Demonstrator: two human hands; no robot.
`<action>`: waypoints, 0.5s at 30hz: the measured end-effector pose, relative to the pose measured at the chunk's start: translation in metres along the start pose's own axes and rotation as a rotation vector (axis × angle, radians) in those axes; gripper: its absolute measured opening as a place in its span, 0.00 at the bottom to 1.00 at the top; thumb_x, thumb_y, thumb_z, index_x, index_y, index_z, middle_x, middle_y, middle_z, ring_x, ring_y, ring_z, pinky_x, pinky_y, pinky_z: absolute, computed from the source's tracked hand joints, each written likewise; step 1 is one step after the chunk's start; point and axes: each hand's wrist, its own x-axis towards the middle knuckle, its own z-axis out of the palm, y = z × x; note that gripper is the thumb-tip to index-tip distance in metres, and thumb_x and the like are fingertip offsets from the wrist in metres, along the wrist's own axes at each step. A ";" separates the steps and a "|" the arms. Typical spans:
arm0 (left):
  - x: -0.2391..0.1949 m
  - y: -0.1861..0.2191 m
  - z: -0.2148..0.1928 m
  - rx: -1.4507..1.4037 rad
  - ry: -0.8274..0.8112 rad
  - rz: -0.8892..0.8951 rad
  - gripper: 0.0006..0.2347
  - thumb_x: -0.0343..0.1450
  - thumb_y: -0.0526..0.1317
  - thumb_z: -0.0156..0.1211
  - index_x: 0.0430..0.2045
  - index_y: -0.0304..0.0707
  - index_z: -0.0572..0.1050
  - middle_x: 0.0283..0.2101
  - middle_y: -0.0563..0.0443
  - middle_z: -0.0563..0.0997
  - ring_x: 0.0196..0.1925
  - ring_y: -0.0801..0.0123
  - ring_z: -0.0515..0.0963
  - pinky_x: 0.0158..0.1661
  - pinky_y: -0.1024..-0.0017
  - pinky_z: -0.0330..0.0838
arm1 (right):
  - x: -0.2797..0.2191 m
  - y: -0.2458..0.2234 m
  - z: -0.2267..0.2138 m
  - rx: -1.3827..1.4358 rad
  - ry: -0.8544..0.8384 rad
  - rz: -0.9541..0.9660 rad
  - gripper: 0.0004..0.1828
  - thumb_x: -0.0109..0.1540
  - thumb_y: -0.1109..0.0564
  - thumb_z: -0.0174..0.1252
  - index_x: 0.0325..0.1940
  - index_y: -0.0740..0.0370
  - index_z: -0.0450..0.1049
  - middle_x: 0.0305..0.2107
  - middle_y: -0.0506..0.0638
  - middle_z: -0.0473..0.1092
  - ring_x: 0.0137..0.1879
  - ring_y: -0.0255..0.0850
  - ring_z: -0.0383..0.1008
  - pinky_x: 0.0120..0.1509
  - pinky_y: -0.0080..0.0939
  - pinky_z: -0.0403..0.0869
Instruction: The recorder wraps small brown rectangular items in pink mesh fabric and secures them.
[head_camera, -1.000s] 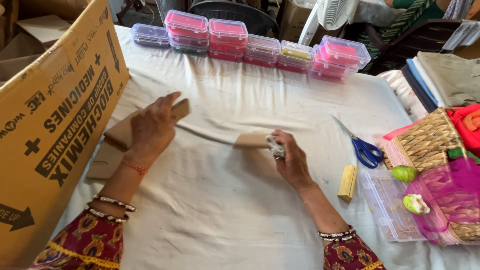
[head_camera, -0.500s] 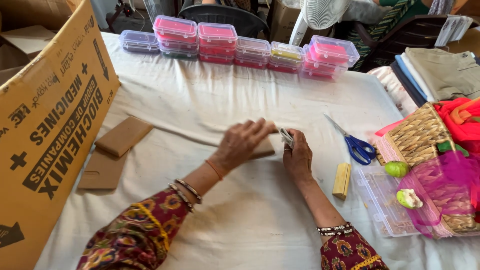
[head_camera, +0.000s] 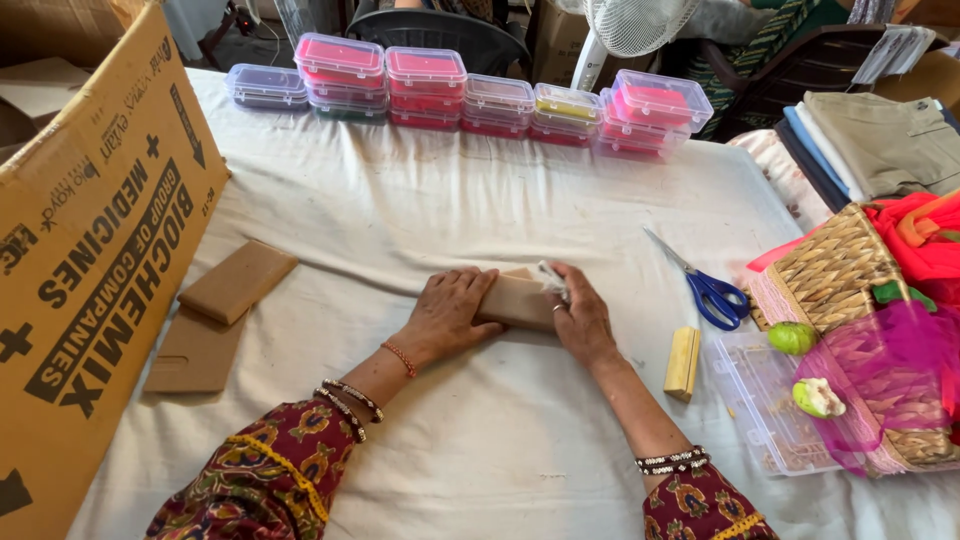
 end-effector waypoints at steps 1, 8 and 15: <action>0.001 -0.001 0.001 0.002 0.002 0.001 0.40 0.63 0.59 0.68 0.67 0.42 0.57 0.63 0.40 0.69 0.68 0.54 0.65 0.66 0.56 0.55 | -0.001 -0.001 0.000 0.001 0.002 -0.002 0.21 0.63 0.60 0.55 0.62 0.55 0.68 0.50 0.54 0.75 0.53 0.49 0.77 0.58 0.47 0.74; 0.004 -0.004 0.007 -0.129 0.131 0.004 0.45 0.60 0.57 0.72 0.68 0.42 0.53 0.63 0.37 0.68 0.68 0.48 0.63 0.66 0.53 0.51 | -0.004 -0.009 0.001 -0.419 -0.155 -0.374 0.40 0.51 0.41 0.72 0.63 0.55 0.67 0.59 0.52 0.68 0.64 0.51 0.67 0.64 0.53 0.69; 0.004 -0.011 -0.009 -0.238 0.156 -0.068 0.45 0.57 0.50 0.75 0.68 0.44 0.53 0.60 0.40 0.71 0.59 0.52 0.70 0.62 0.57 0.62 | 0.001 0.008 0.004 -0.450 0.022 -0.193 0.41 0.51 0.38 0.72 0.63 0.54 0.68 0.57 0.51 0.69 0.63 0.49 0.68 0.64 0.51 0.70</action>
